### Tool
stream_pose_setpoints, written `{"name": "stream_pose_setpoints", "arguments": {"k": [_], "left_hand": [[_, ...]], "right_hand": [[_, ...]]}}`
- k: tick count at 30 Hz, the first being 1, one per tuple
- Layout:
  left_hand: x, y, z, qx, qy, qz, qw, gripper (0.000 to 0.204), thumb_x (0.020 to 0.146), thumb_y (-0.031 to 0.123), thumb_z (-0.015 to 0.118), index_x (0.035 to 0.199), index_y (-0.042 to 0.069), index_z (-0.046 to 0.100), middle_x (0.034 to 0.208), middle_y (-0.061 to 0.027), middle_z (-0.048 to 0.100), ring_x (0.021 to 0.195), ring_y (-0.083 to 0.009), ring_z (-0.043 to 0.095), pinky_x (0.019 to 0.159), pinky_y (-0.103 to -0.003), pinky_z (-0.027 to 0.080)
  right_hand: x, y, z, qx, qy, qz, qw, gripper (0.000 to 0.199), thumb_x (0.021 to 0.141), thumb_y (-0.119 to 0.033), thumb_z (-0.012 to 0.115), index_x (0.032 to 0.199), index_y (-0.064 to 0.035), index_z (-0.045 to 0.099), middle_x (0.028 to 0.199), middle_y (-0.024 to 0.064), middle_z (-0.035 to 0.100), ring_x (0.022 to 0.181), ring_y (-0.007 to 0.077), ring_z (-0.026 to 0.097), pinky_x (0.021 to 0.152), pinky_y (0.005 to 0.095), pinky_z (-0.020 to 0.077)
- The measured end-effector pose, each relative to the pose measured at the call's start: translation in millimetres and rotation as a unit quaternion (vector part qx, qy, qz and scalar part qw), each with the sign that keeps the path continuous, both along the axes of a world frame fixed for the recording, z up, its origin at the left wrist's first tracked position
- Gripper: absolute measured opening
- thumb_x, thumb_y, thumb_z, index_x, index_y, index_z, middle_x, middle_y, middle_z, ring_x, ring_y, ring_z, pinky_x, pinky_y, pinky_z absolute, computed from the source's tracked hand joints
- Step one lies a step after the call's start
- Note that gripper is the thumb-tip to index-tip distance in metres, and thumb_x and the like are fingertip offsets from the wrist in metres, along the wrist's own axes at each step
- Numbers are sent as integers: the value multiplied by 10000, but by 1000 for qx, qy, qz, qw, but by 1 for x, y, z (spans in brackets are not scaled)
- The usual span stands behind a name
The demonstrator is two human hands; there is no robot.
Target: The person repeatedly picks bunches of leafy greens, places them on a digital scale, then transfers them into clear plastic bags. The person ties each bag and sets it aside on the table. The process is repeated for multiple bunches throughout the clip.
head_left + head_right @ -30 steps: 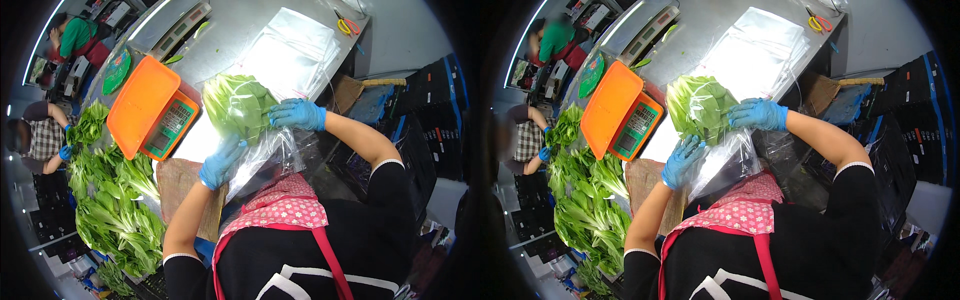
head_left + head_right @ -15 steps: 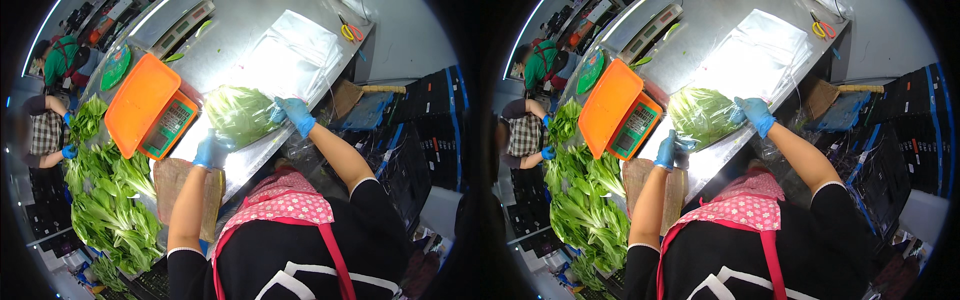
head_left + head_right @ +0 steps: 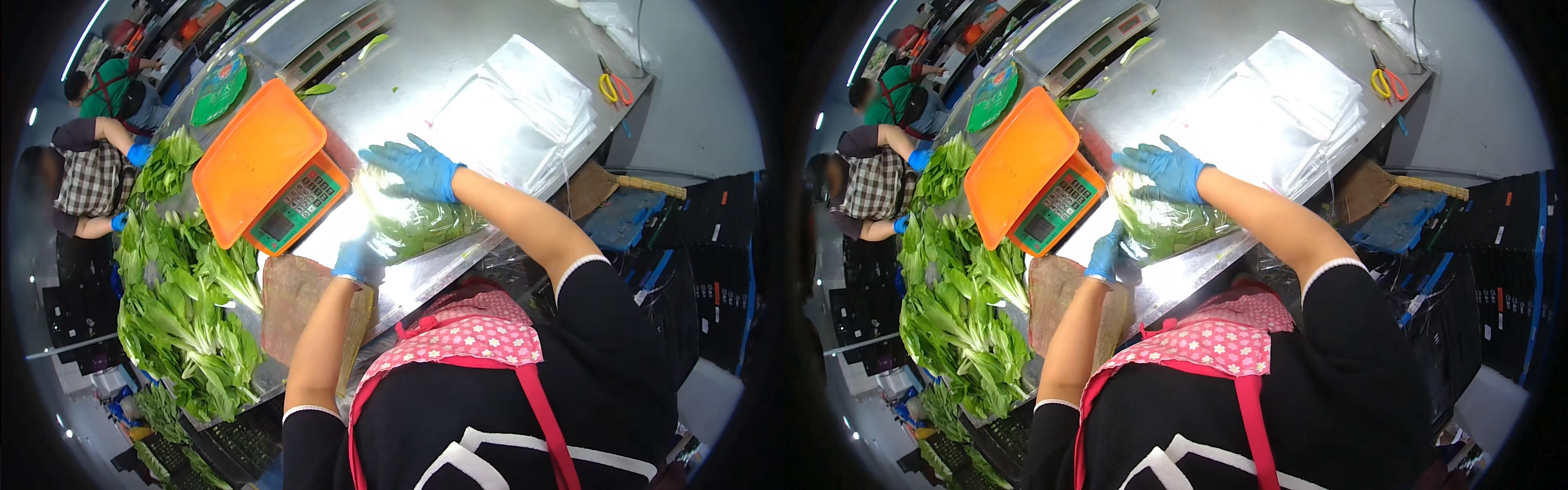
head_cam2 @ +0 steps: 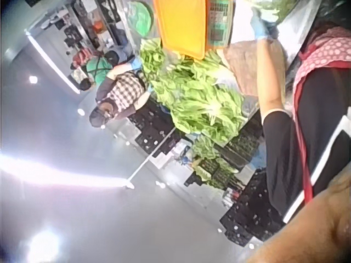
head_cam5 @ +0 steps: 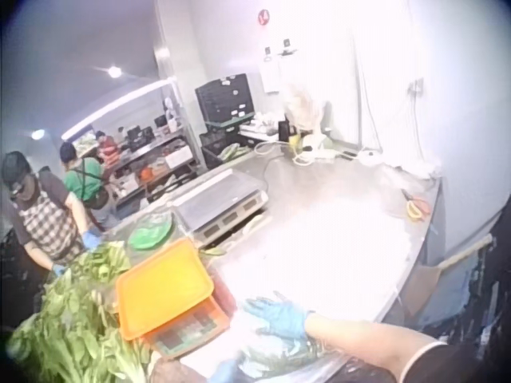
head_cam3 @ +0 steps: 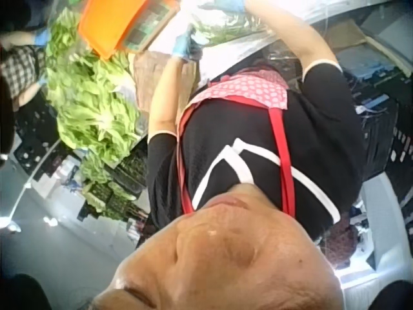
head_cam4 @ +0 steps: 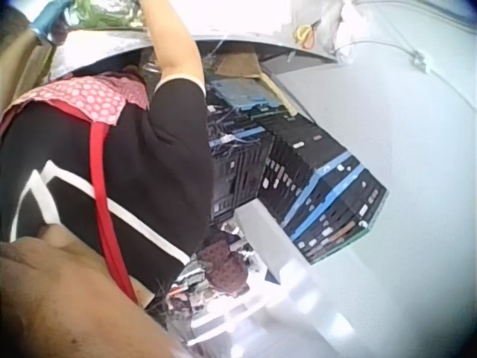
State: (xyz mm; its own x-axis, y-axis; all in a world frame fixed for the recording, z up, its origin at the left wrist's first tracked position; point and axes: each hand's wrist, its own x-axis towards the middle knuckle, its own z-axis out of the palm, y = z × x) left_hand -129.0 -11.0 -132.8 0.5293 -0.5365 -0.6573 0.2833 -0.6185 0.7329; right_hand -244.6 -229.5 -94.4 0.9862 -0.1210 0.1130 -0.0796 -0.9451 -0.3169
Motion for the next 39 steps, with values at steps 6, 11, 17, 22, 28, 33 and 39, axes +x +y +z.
{"name": "stream_pose_setpoints", "arguments": {"k": [6, 11, 17, 22, 28, 33, 39], "left_hand": [[-12, -16, 21, -67, -146, 54, 986, 396, 812, 284, 719, 1013, -17, 558, 807, -70, 618, 672, -120, 563, 615, -254, 469], [24, -11, -48, -87, -61, -65, 992, 363, 849, 240, 686, 1080, -17, 576, 915, -100, 638, 764, -159, 604, 685, -280, 507], [8, -42, 24, -224, 208, -14, 952, 249, 915, 159, 551, 1117, 14, 557, 971, -94, 652, 862, -211, 634, 729, -320, 527], [5, -60, 191, -403, 265, -64, 873, 501, 968, 458, 395, 1068, 9, 593, 912, -142, 665, 782, -251, 662, 614, -304, 508], [44, -20, 165, -367, 34, 66, 927, 368, 952, 315, 487, 1113, 3, 598, 882, -92, 665, 740, -181, 635, 632, -257, 483], [36, 20, 97, -283, -99, 106, 948, 180, 918, 174, 567, 1003, 38, 650, 879, -41, 661, 776, -137, 627, 702, -238, 487], [-34, 21, 49, -142, -568, -355, 729, 595, 844, 67, 547, 1402, 39, 343, 1405, -240, 369, 1269, -413, 391, 1035, -467, 328]], "right_hand": [[10, -24, -27, 133, 35, -43, 990, 749, 904, -577, 395, 1483, -159, 170, 1471, 165, 310, 1373, 345, 258, 1135, 480, 110], [-16, -11, 19, 19, -67, -156, 985, 835, 832, -574, 510, 1468, -125, 209, 1492, 162, 260, 1349, 338, 302, 1099, 514, 195], [-86, 56, 35, -17, -100, -104, 989, 844, 705, -297, 755, 1432, -235, 332, 1389, 148, 429, 1170, 304, 514, 971, 454, 403], [-93, 53, 95, 558, -251, -195, 767, 425, 869, -170, 658, 1255, -43, 533, 1098, 81, 647, 925, 135, 622, 822, 273, 508], [-111, 44, -2, 700, -165, -280, 636, 300, 905, -202, 620, 1129, -5, 592, 1005, 41, 651, 864, 94, 605, 757, 243, 504], [-118, 44, -30, 627, -105, -364, 681, 315, 906, -255, 618, 1100, -7, 608, 958, 39, 649, 818, 91, 600, 715, 250, 500], [-114, 46, -13, 599, -60, -406, 687, 395, 876, -336, 650, 1117, -27, 603, 925, 43, 650, 775, 114, 616, 669, 244, 497]]}}
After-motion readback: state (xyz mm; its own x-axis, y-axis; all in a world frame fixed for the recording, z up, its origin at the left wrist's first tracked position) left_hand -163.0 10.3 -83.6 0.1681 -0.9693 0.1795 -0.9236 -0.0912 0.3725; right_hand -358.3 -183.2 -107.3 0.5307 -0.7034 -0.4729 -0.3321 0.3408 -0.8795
